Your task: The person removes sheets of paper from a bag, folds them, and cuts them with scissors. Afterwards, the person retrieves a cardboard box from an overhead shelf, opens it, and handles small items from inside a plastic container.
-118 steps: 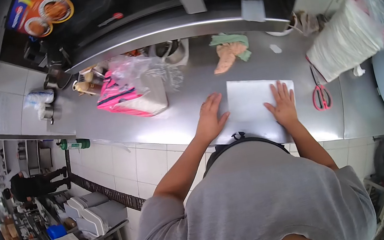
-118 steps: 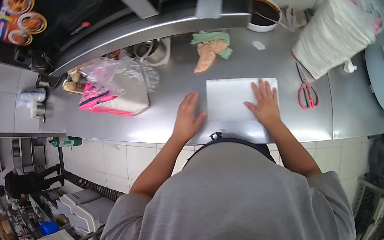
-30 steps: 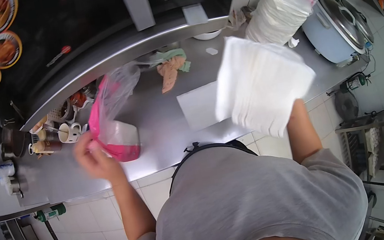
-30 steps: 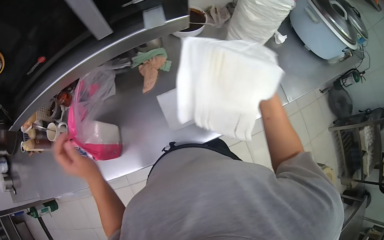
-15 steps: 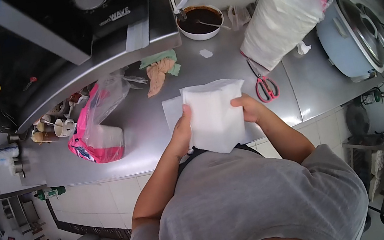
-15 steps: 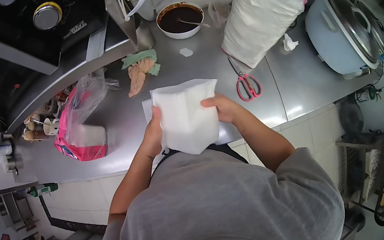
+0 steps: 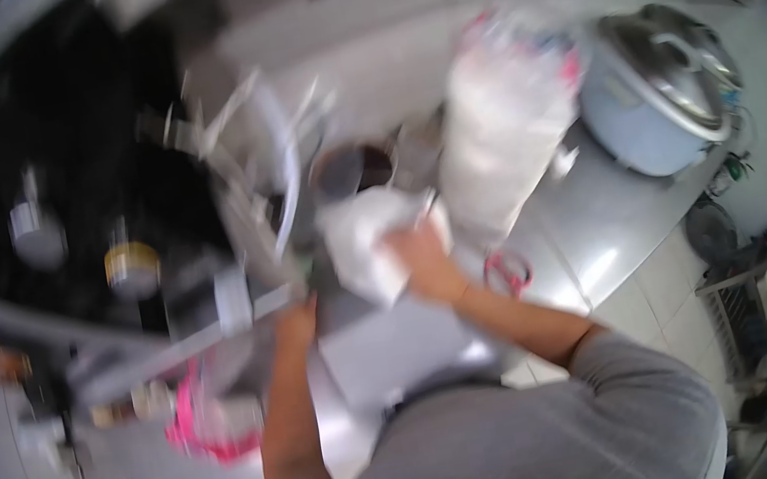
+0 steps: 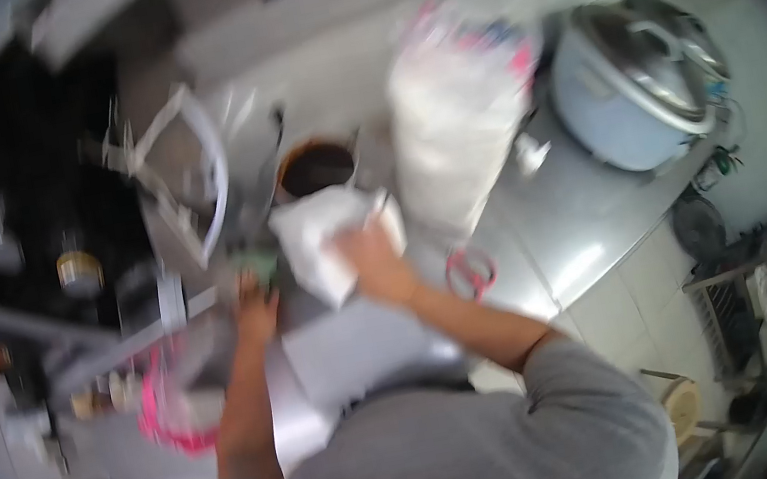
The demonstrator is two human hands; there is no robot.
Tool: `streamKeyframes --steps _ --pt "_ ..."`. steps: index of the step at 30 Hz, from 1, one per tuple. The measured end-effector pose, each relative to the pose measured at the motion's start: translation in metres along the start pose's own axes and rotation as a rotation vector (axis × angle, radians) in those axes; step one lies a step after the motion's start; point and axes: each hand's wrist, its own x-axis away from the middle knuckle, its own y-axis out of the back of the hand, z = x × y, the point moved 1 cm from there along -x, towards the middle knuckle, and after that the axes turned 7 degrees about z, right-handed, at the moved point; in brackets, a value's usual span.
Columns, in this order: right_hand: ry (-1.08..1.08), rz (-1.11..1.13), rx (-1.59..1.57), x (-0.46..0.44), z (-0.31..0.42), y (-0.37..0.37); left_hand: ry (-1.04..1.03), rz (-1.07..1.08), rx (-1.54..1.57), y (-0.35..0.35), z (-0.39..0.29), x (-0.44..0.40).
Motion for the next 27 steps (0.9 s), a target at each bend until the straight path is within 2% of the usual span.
streamKeyframes --steps 1,2,3,5,8,9,11,15,20,23,25,27 --pt "0.056 -0.052 0.128 0.01 -0.004 -0.038 -0.074 -0.111 0.069 0.017 -0.008 0.003" --pt "0.049 0.006 0.12 0.017 0.001 -0.056 -0.14 -0.206 0.153 0.028 -0.015 0.015" --pt "-0.007 0.106 0.228 0.021 0.01 -0.062 -0.167 -0.258 0.227 0.031 -0.022 0.028" --pt "-0.005 0.112 0.282 0.037 0.026 -0.059 -0.152 -0.284 0.376 0.019 -0.021 0.053" --pt "-0.083 0.171 0.077 0.035 0.048 -0.022 -0.1 -0.267 0.528 0.025 -0.04 0.085" --pt "-0.051 0.103 0.024 0.034 0.058 -0.002 -0.085 -0.256 0.56 0.028 -0.046 0.097" --pt "0.009 -0.039 -0.073 0.026 0.07 0.053 -0.204 -0.262 0.636 0.029 -0.056 0.108" --pt "-0.016 -0.407 -0.002 0.019 0.065 0.19 -0.414 -0.245 0.634 0.052 -0.076 0.127" --pt "-0.036 -0.897 0.485 0.009 0.015 0.381 -0.357 -0.189 0.83 0.063 -0.095 0.161" --pt "-0.035 -1.061 0.648 -0.009 -0.056 0.486 -0.339 -0.245 0.899 0.063 -0.111 0.17" --pt "-0.161 -1.095 0.812 -0.024 -0.09 0.543 -0.362 -0.323 0.852 0.073 -0.132 0.168" --pt "-0.185 -1.105 1.023 -0.041 -0.114 0.587 -0.349 -0.383 0.855 0.084 -0.164 0.167"
